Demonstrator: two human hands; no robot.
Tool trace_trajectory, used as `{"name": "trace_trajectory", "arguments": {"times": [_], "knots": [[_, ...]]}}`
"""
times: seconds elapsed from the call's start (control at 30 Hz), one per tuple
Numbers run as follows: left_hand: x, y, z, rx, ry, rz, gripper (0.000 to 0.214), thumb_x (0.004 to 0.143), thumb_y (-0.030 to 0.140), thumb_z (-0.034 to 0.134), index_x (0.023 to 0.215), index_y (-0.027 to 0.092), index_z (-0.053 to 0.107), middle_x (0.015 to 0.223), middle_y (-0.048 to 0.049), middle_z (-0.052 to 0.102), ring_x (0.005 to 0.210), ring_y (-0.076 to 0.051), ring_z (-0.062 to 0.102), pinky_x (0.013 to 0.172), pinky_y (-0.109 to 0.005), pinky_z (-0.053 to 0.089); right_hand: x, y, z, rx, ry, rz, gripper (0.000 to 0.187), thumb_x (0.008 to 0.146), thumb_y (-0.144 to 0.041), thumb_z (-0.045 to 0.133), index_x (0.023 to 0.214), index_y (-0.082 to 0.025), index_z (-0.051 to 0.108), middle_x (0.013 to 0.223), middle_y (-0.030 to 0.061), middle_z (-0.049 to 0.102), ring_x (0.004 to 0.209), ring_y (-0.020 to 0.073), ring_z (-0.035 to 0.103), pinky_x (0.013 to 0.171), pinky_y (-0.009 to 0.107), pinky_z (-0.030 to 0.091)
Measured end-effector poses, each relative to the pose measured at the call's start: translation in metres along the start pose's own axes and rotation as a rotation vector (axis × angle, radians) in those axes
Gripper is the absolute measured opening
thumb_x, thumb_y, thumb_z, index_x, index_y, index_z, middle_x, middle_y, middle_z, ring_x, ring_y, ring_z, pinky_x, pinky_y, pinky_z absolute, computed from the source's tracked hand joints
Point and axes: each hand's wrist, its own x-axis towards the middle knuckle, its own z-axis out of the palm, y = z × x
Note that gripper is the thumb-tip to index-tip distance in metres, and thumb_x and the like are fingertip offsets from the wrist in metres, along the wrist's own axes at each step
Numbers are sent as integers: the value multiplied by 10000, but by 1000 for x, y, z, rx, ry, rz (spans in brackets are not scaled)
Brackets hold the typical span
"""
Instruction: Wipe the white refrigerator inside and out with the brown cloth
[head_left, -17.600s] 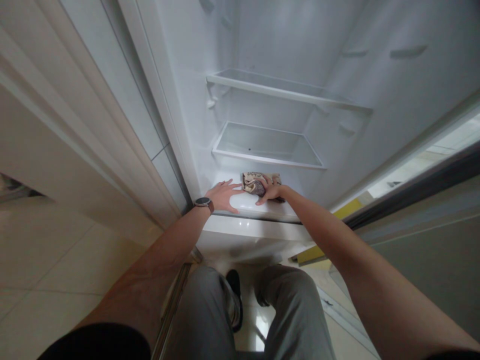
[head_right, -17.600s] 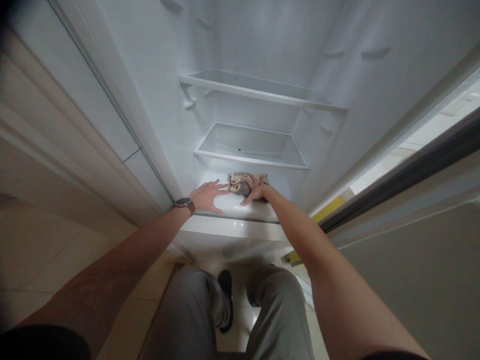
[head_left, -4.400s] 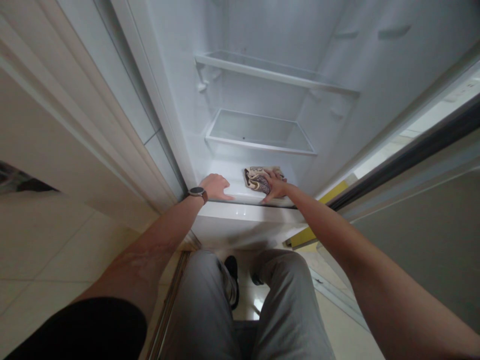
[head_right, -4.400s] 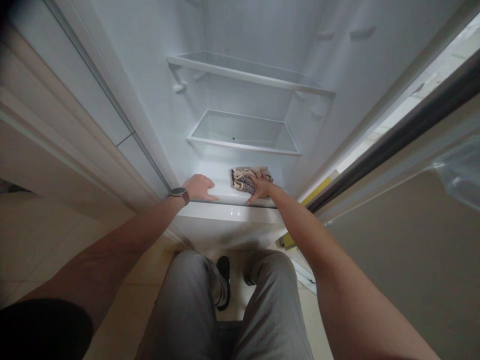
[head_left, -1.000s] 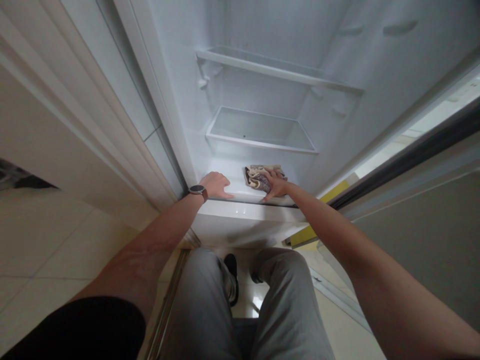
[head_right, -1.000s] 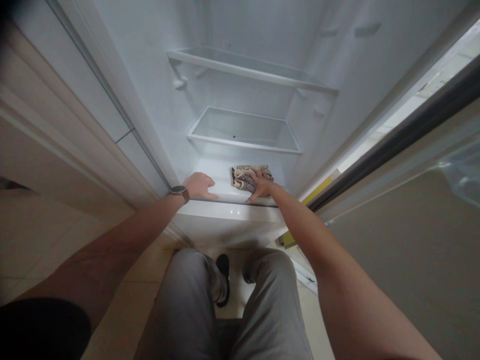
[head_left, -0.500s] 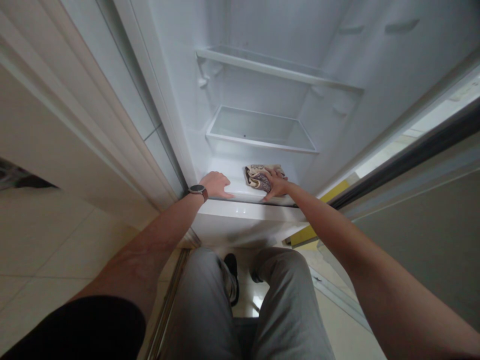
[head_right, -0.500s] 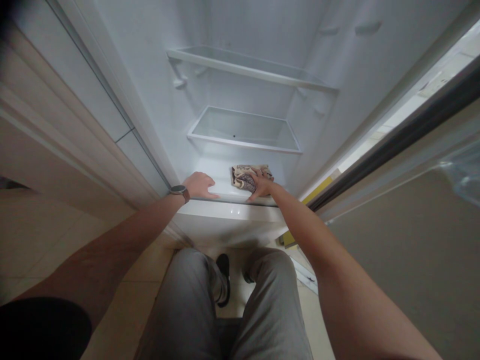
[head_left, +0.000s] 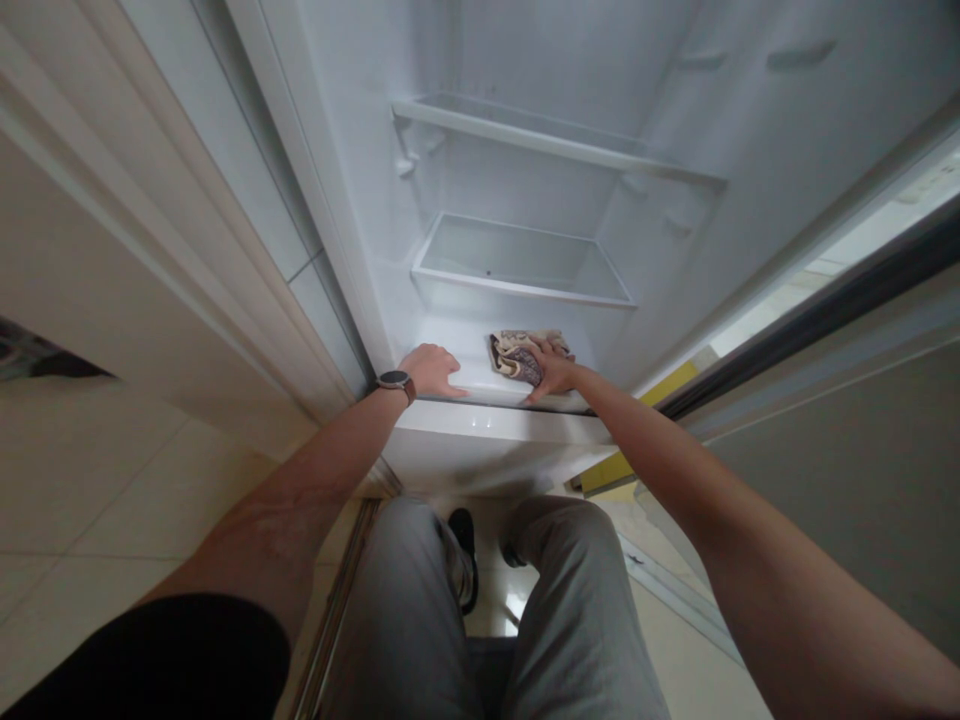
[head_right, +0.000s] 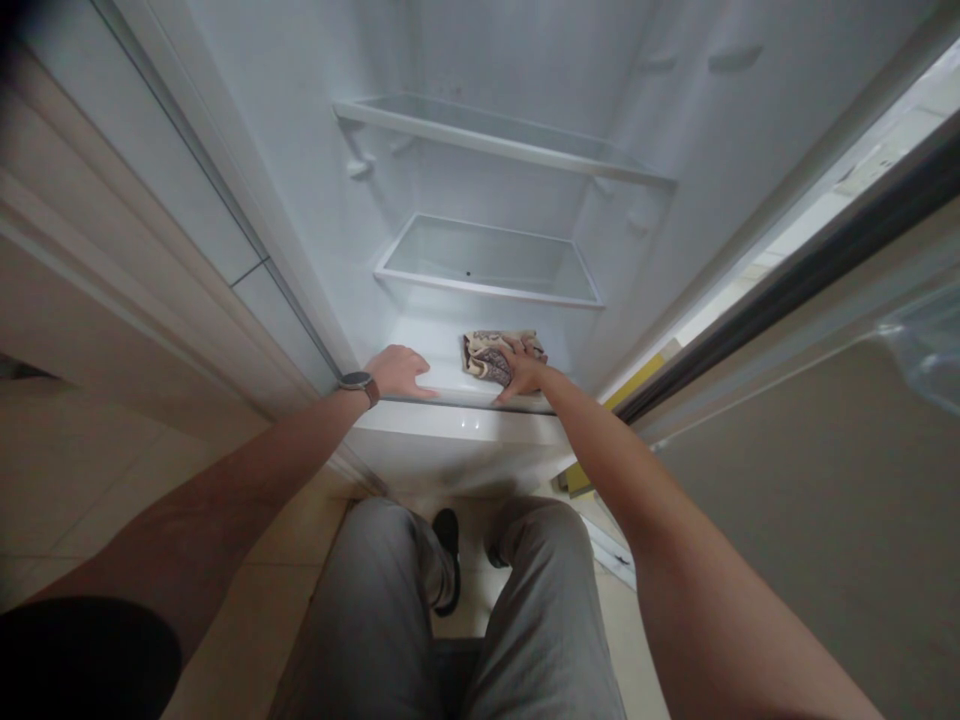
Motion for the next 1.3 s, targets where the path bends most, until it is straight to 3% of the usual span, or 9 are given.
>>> {"name": "trace_trajectory", "arguments": {"times": [0.73,1.3], "knots": [[0,0,1,-3,2,-2,624,830,780,503,706,200,698,786,-110,733,756,-245,661,632,-331,292,-1,0,0,14,13,-13,1490,402,-742,905,1639,-405,144,1728,110,-14,1544,548,-5,1064,872,202],[1,-1,3,-10,-7,-15,594,808,765,544,737,209,742,807,-111,748,827,-273,680,680,-338,349,1,2,2,29,14,-15,1508,377,-769,895,1638,-406,152,1721,124,-9,1523,596,-4,1083,861,193]]}}
